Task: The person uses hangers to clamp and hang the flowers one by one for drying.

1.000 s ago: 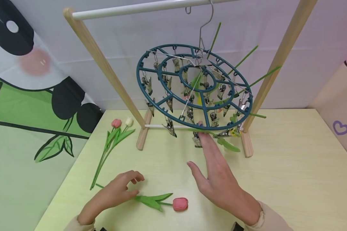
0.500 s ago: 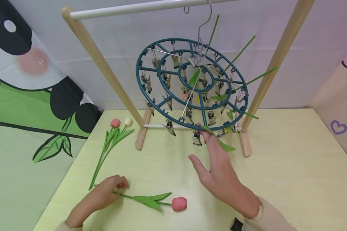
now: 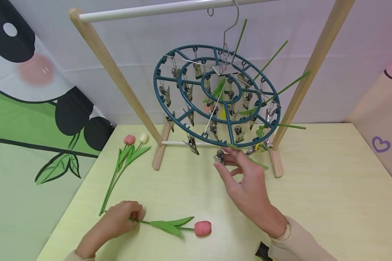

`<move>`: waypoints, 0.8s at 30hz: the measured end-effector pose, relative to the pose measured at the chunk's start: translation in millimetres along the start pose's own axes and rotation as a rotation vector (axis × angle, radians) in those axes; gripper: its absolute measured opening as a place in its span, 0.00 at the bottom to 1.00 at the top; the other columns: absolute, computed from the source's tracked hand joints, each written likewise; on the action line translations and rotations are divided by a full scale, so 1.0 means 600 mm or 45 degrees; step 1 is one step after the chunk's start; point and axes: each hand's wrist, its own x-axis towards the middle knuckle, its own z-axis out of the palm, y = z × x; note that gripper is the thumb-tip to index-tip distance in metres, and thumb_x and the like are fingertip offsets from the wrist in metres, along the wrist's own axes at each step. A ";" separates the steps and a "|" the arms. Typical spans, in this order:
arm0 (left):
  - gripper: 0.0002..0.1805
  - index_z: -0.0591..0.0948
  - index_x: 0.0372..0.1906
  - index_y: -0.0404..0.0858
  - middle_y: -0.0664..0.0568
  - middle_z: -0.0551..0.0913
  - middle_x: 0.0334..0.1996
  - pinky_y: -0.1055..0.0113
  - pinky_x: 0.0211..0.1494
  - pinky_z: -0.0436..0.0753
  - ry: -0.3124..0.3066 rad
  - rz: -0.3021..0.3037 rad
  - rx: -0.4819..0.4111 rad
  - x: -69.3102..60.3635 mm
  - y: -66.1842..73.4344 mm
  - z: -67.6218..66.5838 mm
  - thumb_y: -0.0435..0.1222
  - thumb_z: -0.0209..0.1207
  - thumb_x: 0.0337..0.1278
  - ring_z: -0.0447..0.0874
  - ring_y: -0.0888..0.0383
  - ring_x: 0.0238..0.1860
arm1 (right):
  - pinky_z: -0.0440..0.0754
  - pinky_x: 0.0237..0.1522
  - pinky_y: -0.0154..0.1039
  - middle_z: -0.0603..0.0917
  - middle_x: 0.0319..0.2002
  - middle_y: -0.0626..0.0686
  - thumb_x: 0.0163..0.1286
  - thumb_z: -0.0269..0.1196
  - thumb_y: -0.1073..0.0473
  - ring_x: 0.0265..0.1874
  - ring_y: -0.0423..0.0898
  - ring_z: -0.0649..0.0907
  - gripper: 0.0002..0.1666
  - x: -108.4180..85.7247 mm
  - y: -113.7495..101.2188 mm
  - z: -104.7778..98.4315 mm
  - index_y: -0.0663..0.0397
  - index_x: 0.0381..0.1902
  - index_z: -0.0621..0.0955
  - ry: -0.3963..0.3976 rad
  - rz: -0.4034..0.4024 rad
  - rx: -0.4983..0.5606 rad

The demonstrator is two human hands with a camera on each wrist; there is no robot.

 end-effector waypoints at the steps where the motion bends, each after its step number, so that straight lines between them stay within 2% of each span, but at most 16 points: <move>1: 0.18 0.74 0.18 0.51 0.65 0.69 0.18 0.69 0.22 0.66 0.018 0.006 0.014 -0.001 0.001 -0.001 0.21 0.57 0.26 0.65 0.66 0.23 | 0.79 0.35 0.23 0.86 0.42 0.53 0.58 0.66 0.70 0.38 0.38 0.84 0.22 0.000 0.000 0.000 0.61 0.53 0.79 -0.004 0.007 0.000; 6: 0.17 0.77 0.18 0.52 0.67 0.72 0.18 0.68 0.22 0.68 0.095 0.020 0.076 -0.004 0.006 -0.008 0.24 0.61 0.29 0.69 0.67 0.24 | 0.80 0.33 0.24 0.86 0.40 0.52 0.58 0.67 0.69 0.36 0.35 0.83 0.22 0.002 -0.001 0.000 0.61 0.52 0.80 -0.011 0.030 -0.005; 14: 0.15 0.78 0.18 0.51 0.69 0.73 0.20 0.67 0.22 0.69 0.135 0.005 0.109 -0.010 0.017 -0.017 0.25 0.63 0.33 0.72 0.66 0.26 | 0.80 0.35 0.23 0.86 0.38 0.53 0.56 0.68 0.70 0.32 0.33 0.82 0.17 0.005 -0.008 -0.005 0.61 0.45 0.84 0.055 0.076 0.055; 21: 0.15 0.79 0.19 0.51 0.70 0.74 0.21 0.68 0.23 0.69 0.173 -0.006 0.100 -0.011 0.023 -0.024 0.25 0.64 0.34 0.73 0.66 0.27 | 0.77 0.37 0.25 0.85 0.40 0.50 0.56 0.68 0.69 0.38 0.38 0.79 0.14 0.004 -0.011 -0.009 0.59 0.43 0.84 0.077 0.077 0.054; 24: 0.15 0.80 0.21 0.52 0.70 0.75 0.23 0.69 0.25 0.71 0.183 -0.017 0.090 -0.011 0.026 -0.026 0.26 0.65 0.36 0.73 0.66 0.28 | 0.72 0.33 0.27 0.83 0.36 0.49 0.56 0.69 0.69 0.35 0.39 0.75 0.15 0.003 -0.013 -0.012 0.57 0.43 0.84 0.105 0.080 0.038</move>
